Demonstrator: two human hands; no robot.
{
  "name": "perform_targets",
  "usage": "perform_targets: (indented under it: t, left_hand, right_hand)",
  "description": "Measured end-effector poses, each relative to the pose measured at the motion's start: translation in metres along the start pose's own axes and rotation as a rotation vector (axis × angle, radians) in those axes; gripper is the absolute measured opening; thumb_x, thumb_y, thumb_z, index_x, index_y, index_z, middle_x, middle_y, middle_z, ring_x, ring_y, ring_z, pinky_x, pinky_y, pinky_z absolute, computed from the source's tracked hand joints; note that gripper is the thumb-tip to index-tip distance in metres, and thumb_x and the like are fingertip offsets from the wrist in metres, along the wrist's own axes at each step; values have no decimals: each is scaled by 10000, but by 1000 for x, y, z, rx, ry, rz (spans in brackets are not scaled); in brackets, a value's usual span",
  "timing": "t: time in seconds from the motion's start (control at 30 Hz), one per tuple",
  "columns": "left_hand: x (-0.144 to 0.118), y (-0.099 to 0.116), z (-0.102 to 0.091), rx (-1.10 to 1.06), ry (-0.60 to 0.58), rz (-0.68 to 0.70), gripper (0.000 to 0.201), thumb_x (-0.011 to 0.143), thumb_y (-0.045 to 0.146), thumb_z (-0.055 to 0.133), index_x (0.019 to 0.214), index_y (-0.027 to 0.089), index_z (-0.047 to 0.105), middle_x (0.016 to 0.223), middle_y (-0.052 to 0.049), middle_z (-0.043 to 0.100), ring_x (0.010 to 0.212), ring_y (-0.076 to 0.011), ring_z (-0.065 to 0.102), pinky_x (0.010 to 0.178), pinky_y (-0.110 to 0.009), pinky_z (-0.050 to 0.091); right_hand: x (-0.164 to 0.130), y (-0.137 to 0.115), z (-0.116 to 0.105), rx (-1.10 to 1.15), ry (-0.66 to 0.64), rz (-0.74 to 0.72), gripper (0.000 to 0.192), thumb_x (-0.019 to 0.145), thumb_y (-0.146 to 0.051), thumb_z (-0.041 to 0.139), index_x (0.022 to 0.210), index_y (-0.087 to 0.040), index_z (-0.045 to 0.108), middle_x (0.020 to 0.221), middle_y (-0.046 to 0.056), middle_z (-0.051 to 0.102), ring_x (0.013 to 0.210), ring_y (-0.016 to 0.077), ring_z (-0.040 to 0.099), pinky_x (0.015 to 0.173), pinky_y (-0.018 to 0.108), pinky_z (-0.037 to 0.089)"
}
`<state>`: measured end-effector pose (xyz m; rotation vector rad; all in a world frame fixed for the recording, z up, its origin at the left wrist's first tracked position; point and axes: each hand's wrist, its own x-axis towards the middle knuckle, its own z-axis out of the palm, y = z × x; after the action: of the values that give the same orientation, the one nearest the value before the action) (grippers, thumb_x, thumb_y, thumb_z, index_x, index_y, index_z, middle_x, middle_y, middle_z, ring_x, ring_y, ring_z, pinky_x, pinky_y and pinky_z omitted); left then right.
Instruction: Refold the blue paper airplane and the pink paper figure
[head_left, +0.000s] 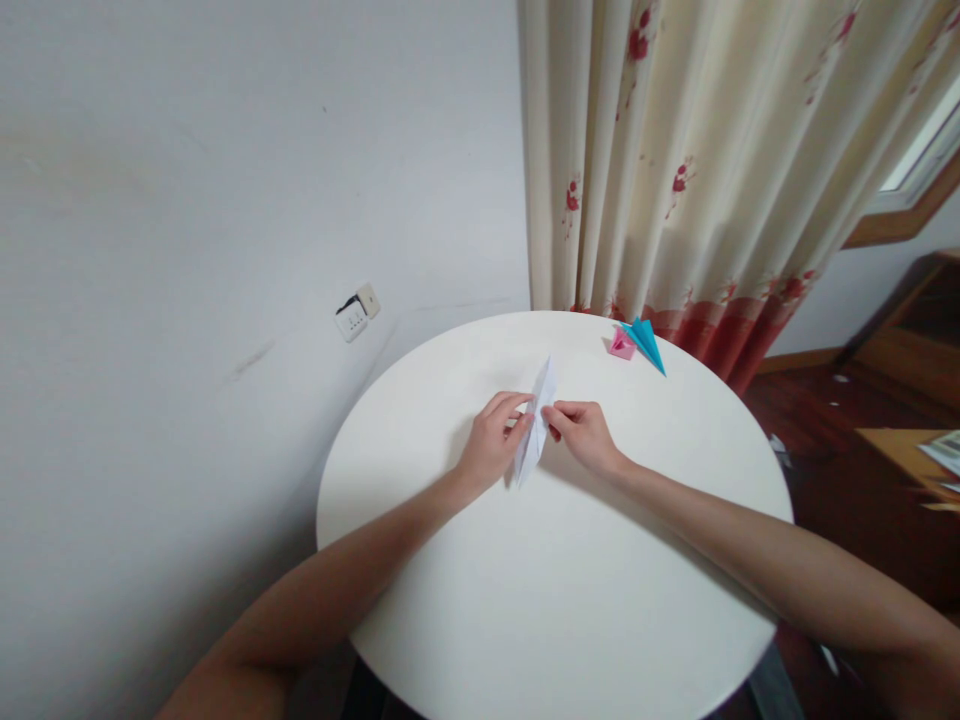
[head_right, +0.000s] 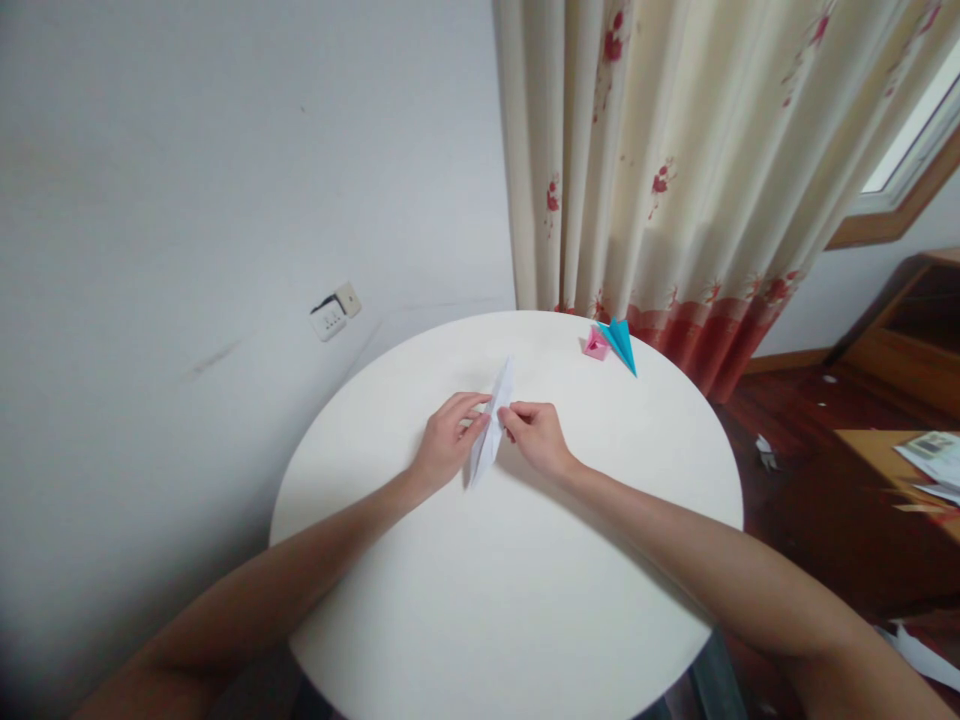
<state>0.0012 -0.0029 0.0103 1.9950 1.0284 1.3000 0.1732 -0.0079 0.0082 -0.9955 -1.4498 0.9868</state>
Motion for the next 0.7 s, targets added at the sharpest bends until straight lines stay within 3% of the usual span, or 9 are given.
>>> perform_targets:
  t: [0.17,0.4,0.57,0.7]
  left_hand:
    - [0,-4,0,-19,-30,-15,359,890,328,653,1230,214,660,1204,-94,663,909,-183,681,673,-252,603]
    - [2,-9,2,-265,-3,-182,370,800,348,750,1125,186,681,1126,-93,698,841,-175,699,705,-269,583]
    - [4,-6,2,-285,55,-209,370,729,349,810,1027,168,686,1038,-80,713,778,-163,697,711,-277,569]
    - [5,-5,2,-334,49,-216,329,749,351,791,1002,161,701,1009,-88,728,850,-190,706,770,-299,564]
  right_hand:
    - [3,0,-1,20,14,-12,422,812,-461,603,496,-198,506,482,-33,455,491,111,380,508,263,298]
    - [3,2,-1,-5,1,-31,414,819,-447,588,502,-198,494,487,-35,438,499,110,373,508,266,282]
    - [2,1,0,-14,-22,-53,412,826,-441,587,508,-199,487,500,-35,436,512,110,369,518,268,281]
    - [2,1,-1,-8,-14,-45,415,822,-444,589,501,-199,493,494,-32,440,508,112,367,516,272,277]
